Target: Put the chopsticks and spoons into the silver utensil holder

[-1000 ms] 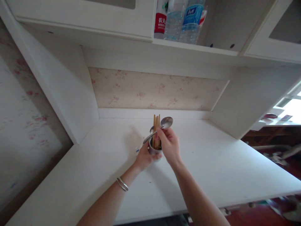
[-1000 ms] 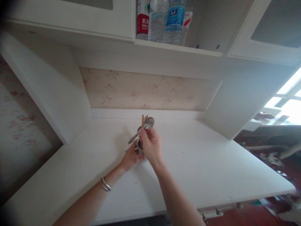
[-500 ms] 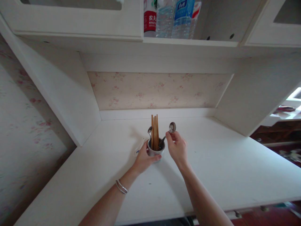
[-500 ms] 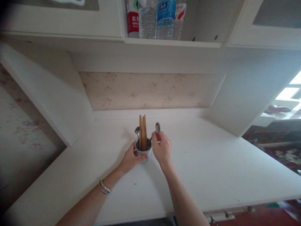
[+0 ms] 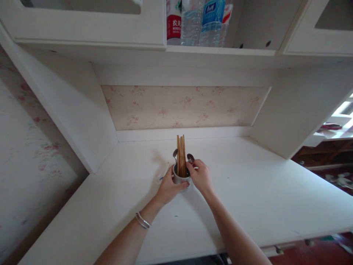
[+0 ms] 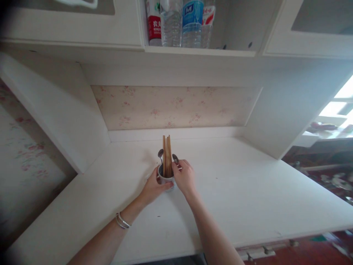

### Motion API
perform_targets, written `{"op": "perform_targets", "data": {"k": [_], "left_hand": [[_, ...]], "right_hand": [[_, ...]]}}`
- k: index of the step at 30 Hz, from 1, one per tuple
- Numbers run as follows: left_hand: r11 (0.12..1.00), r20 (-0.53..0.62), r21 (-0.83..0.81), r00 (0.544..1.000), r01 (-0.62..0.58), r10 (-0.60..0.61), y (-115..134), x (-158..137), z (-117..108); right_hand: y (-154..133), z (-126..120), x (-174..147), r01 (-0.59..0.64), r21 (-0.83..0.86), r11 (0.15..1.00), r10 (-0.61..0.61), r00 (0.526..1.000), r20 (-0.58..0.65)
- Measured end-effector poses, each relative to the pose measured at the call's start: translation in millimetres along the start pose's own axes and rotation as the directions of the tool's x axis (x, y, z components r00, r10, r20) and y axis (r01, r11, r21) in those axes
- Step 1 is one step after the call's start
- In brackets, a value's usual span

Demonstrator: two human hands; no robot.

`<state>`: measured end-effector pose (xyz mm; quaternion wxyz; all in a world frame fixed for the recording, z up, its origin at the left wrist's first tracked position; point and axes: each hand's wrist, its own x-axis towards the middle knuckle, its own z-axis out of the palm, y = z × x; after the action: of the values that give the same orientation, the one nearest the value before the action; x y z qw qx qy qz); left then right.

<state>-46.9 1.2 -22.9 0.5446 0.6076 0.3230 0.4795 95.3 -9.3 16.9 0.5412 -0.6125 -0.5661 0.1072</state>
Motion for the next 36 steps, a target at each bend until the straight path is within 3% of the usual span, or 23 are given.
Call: {"op": "perform_targets", "data": {"k": [7, 10, 14, 17, 22, 25, 27, 30, 32, 36], "left_hand": [[1.0, 0.027, 0.002, 1.0, -0.012, 0.012, 5, -1, -1], [0.999, 0.047, -0.033, 0.999, -0.018, 0.02, 10, -3, 1], [0.999, -0.026, 0.002, 0.999, -0.036, 0.036, 8, -4, 2], [0.989, -0.033, 0.133, 0.997, -0.069, 0.074, 6, -3, -3], [0.967, 0.085, 0.245, 0.995, -0.073, 0.053, 8, -5, -22], [0.948, 0.011, 0.319, 1.0, 0.001, -0.005, 9, -1, -34], [0.906, -0.063, 0.42, 0.998, 0.047, -0.022, 9, 7, -43], [0.748, -0.119, 0.657, 0.993, 0.089, -0.014, 8, 26, -60], [0.637, -0.089, 0.767, 0.996, 0.074, -0.009, 10, 38, -73], [0.545, 0.06, 0.836, 0.998, -0.068, 0.032, 22, 56, -89]], "right_hand": [[18, 0, -8, -0.145, 0.312, 0.939, 0.091, 0.979, 0.181], [19, -6, -15, -0.213, 0.41, 0.887, 0.082, 0.946, 0.314], [15, -9, -21, -0.276, 0.44, 0.854, 0.061, 0.895, 0.442], [17, -4, -22, -0.284, 0.448, 0.848, 0.055, 0.887, 0.458], [26, 4, -22, -0.273, 0.452, 0.849, 0.068, 0.905, 0.419], [26, 4, -22, -0.264, 0.465, 0.845, 0.056, 0.909, 0.413], [26, 3, -22, -0.253, 0.468, 0.847, 0.047, 0.912, 0.408], [26, 3, -22, -0.237, 0.468, 0.851, 0.039, 0.919, 0.393], [27, 4, -22, -0.23, 0.462, 0.856, 0.041, 0.923, 0.384], [28, 4, -23, -0.209, 0.436, 0.875, 0.027, 0.922, 0.387]]}}
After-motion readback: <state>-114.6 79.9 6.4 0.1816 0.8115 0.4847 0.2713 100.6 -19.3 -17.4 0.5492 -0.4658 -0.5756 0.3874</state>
